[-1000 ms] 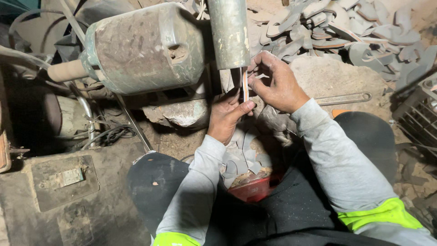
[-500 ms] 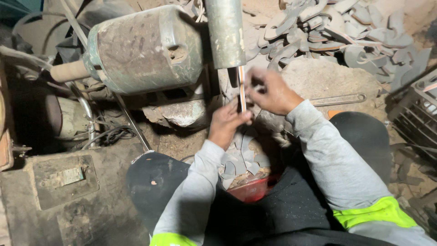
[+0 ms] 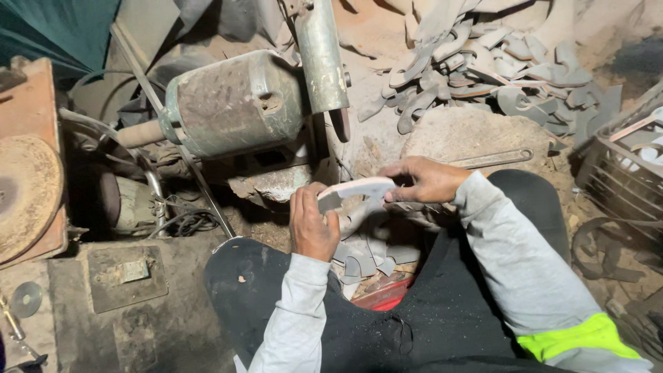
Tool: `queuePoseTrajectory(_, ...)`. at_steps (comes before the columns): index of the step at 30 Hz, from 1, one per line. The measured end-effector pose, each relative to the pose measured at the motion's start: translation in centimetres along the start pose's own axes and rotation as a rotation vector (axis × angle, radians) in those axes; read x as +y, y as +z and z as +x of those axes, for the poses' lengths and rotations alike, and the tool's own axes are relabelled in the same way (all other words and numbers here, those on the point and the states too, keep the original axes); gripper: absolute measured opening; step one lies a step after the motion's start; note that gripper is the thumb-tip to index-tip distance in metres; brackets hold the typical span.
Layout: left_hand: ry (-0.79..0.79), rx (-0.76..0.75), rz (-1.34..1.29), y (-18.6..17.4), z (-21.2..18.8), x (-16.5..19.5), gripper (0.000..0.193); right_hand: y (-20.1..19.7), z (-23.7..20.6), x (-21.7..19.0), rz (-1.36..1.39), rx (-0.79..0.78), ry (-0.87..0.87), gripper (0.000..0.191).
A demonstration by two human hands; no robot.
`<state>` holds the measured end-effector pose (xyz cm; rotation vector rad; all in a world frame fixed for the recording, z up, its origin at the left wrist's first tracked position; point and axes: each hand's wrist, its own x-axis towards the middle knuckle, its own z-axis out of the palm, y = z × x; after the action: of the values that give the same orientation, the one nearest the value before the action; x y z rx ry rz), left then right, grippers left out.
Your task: The person uses a bench grinder to smooth the edges of small shoe sole pieces. They hold each piece with both hands and press it against the rotating wheel, turning it to grind different sides. Finished pieces are placed into a red bucket on the floor.
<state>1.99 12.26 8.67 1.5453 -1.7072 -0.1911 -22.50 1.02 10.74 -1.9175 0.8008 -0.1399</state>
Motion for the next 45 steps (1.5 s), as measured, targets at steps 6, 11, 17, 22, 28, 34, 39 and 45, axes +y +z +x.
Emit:
queuePoseTrajectory(6,0.108,0.115,0.040,-0.9,-0.8,0.8,0.039,2.2,-1.6,-1.5,0.220,0.023,-0.111,0.040)
queuePoseTrajectory(11,0.147,0.190,0.000,-1.0,-0.9,1.4,0.036,2.9,-2.5,-2.2,0.280,0.009,-0.168,0.041)
queuePoseTrajectory(17,0.167,0.205,0.026,-0.9,-1.1,1.6,0.035,3.1,-2.8,-2.5,0.191,0.043,-0.131,0.048)
queuePoseTrajectory(22,0.165,0.200,0.047,-0.2,-1.6,0.5,0.037,2.9,-2.4,-1.5,0.148,0.044,-0.150,0.050)
queuePoseTrajectory(28,-0.142,-0.444,-0.290,2.2,-2.7,-0.6,0.063,2.9,-1.8,0.5,0.284,0.287,-0.251,0.036)
queuePoseTrajectory(34,-0.332,-0.515,-0.575,5.2,-1.3,-0.5,0.064,2.2,-0.1,2.2,0.666,0.555,0.024,0.035)
queuePoseTrajectory(39,-0.430,-0.376,-0.928,8.6,3.1,-1.8,0.066,0.5,3.4,3.0,0.158,0.666,-0.129,0.015)
queuePoseTrajectory(45,-0.481,-0.359,-1.032,10.0,5.7,-4.7,0.056,0.7,6.2,1.9,0.591,0.502,-0.234,0.036)
